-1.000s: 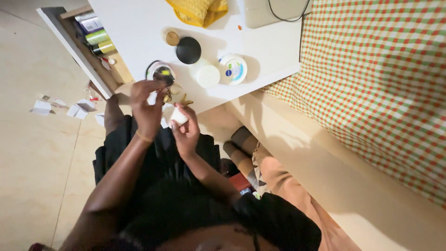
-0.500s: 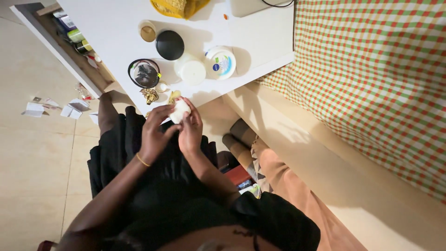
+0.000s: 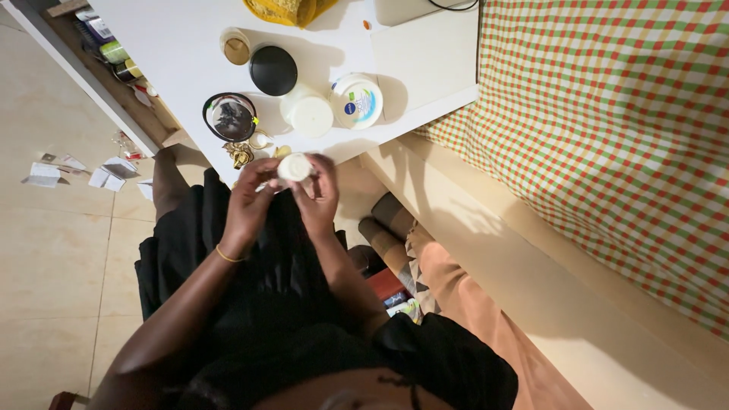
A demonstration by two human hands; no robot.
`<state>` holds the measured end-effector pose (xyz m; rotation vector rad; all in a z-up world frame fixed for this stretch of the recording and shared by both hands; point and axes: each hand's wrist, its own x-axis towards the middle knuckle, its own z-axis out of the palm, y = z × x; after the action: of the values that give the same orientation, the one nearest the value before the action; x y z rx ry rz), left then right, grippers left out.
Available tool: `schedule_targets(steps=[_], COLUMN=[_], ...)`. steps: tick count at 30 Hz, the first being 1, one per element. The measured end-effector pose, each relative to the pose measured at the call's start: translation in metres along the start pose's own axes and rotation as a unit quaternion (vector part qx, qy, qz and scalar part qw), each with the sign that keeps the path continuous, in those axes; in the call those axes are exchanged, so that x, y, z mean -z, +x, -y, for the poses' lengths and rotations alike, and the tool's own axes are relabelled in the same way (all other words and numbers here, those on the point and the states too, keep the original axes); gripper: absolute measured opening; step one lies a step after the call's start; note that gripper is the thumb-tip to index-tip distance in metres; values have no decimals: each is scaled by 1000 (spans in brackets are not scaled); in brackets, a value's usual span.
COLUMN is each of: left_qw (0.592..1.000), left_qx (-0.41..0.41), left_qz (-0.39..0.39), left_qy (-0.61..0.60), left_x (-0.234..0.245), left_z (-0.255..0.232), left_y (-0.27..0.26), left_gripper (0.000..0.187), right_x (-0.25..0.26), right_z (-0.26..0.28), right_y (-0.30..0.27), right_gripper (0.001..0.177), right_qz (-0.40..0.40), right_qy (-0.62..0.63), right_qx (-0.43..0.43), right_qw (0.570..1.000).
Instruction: Organizing and sorting various personal care products, bottles, and accessories from a drawer and onto a desk surface.
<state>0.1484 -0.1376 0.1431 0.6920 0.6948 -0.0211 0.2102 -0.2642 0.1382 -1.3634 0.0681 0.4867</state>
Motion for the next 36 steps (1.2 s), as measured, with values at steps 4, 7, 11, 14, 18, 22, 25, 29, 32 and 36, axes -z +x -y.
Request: schedule_targets(steps=[4, 7, 11, 14, 18, 22, 25, 29, 32, 36], left_qw=[994, 997, 997, 991, 978, 953, 924, 918, 925, 935], left_qx=[-33, -17, -23, -51, -161, -124, -128, -69, -57, -33], left_qz=[-39, -65, -70, -122, -128, -226, -275, -303, -289, -299], left_qy=[101, 32, -33, -28, 41, -163, -232, -245, -241, -187], left_x=[13, 27, 42, 64, 103, 181, 234, 286, 309, 336], left_z=[-4, -4, -10, -6, -24, -41, -70, -101, -119, -135], left_y=[-4, -6, -17, -20, -24, -28, -38, -62, -74, -86], left_gripper=[30, 24, 19, 18, 15, 7, 9, 11, 10, 13], right_x=[16, 40, -3, 2, -74, -147, -173, -137, -148, -131], right_z=[-22, -56, -1, -22, -51, -155, -231, -442, -532, -616], right_y=[19, 24, 21, -19, -43, -31, 23, 73, 145, 192], right_gripper=[56, 55, 58, 54, 31, 22, 21, 29, 86, 74], right_qz=[-42, -55, -71, 13, 224, 145, 57, -22, -140, -175], right_qy=[-268, -255, -382, -428, -288, -167, 44, 292, -185, 3], right_qx=[192, 134, 316, 400, 289, -74, -264, -366, -285, -184], right_qw=[943, 956, 866, 810, 885, 972, 962, 883, 930, 967])
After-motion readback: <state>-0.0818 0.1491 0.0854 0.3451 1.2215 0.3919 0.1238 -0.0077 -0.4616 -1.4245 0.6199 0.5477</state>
